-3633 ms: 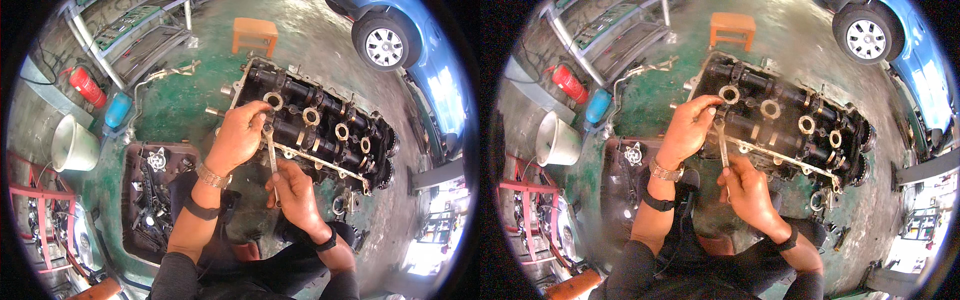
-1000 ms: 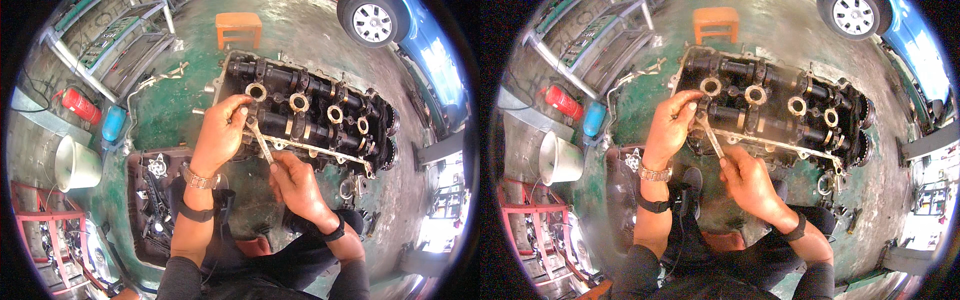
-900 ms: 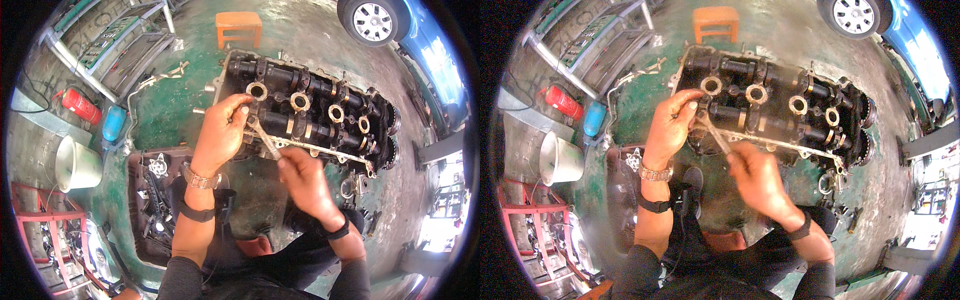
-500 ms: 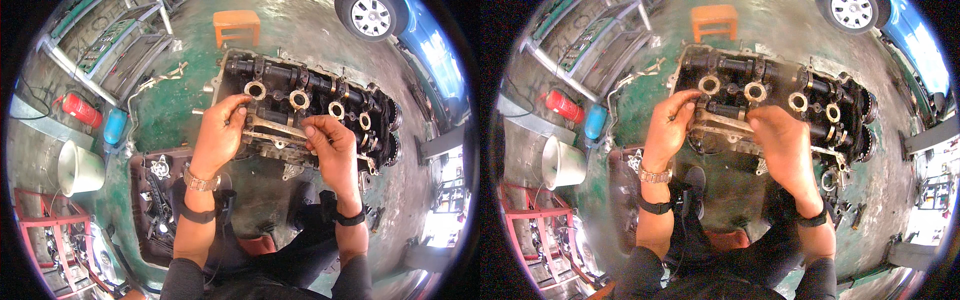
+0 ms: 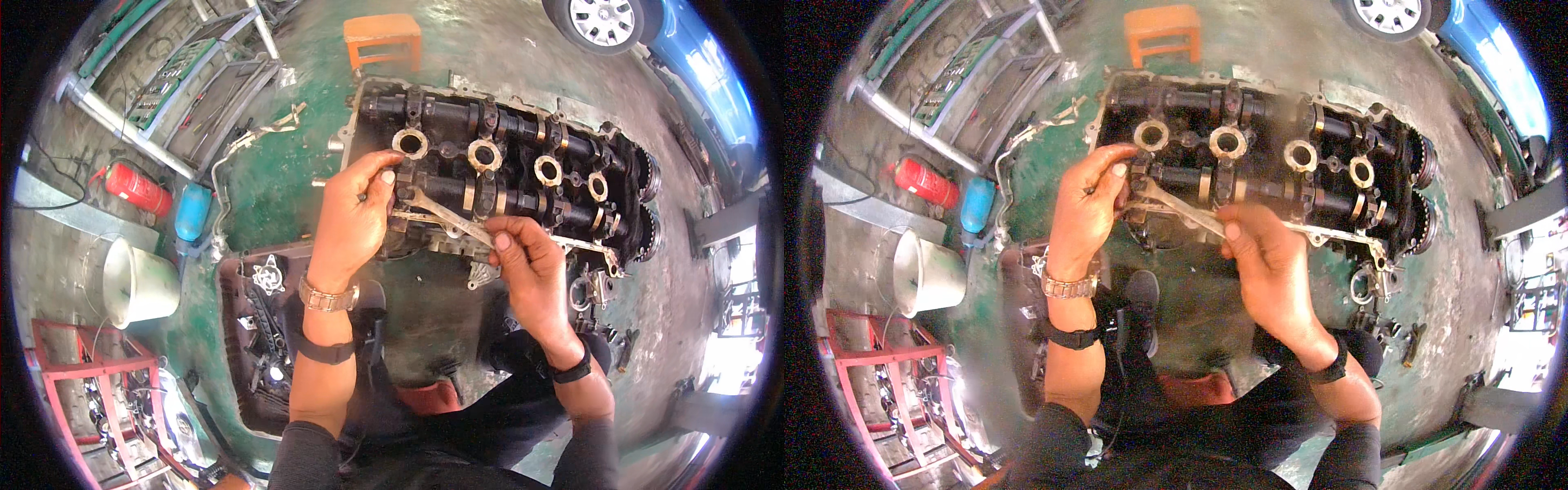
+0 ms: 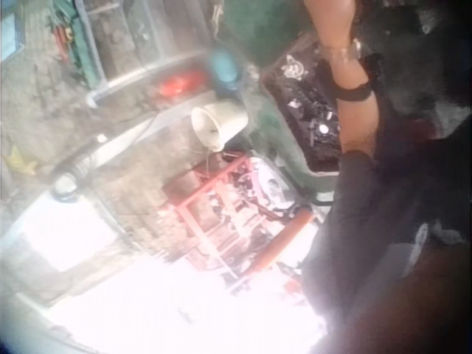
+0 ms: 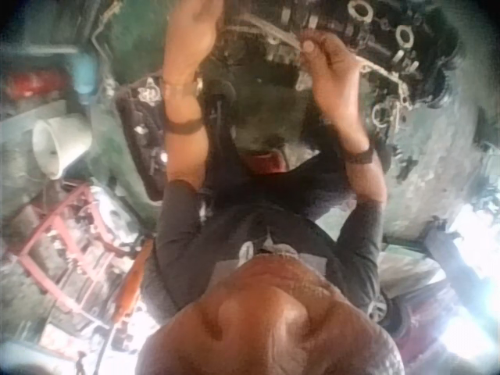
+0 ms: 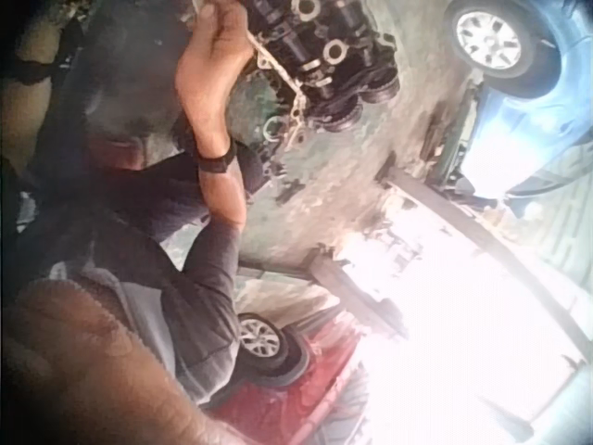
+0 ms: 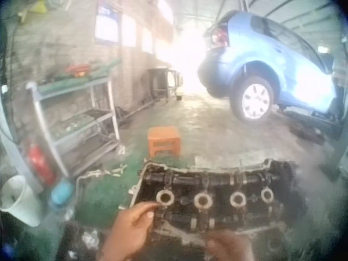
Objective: The person uses a wrench to tighten bolts on a disassembled engine block resting on the floor. The person repeatedly adjusts the wrench and rotates bolts across multiple locations on the engine.
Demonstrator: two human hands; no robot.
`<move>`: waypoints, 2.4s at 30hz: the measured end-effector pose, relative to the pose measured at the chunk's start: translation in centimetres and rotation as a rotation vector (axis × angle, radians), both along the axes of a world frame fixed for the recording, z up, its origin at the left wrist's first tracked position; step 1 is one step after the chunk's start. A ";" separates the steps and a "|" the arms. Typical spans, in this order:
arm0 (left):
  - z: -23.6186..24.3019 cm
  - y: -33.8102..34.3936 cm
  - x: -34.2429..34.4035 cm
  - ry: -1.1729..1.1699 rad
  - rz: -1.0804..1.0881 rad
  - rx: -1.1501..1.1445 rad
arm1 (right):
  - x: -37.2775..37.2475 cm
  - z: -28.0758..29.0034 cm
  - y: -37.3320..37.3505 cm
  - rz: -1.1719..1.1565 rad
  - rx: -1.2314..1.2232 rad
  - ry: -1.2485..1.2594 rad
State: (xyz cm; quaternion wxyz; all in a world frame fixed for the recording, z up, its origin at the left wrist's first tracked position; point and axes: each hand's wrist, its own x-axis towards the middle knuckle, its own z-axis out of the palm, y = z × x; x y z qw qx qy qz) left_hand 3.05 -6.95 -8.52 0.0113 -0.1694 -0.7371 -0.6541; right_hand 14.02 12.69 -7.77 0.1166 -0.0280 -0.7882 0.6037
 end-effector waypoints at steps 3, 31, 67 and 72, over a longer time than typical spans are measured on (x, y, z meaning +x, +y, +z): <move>0.1 0.0 0.1 -0.030 0.004 -0.007 | 0.5 -0.3 -1.1 0.034 0.024 -0.039; -0.5 0.1 -0.1 -0.005 0.003 0.041 | 0.3 1.5 0.1 0.171 -0.173 -0.373; -0.5 -0.1 -0.2 0.043 0.004 0.008 | 1.9 0.8 -1.8 0.163 -0.290 -0.315; -0.6 0.0 -0.3 0.040 0.023 -0.017 | 2.2 -0.1 -2.8 0.164 -0.336 -0.307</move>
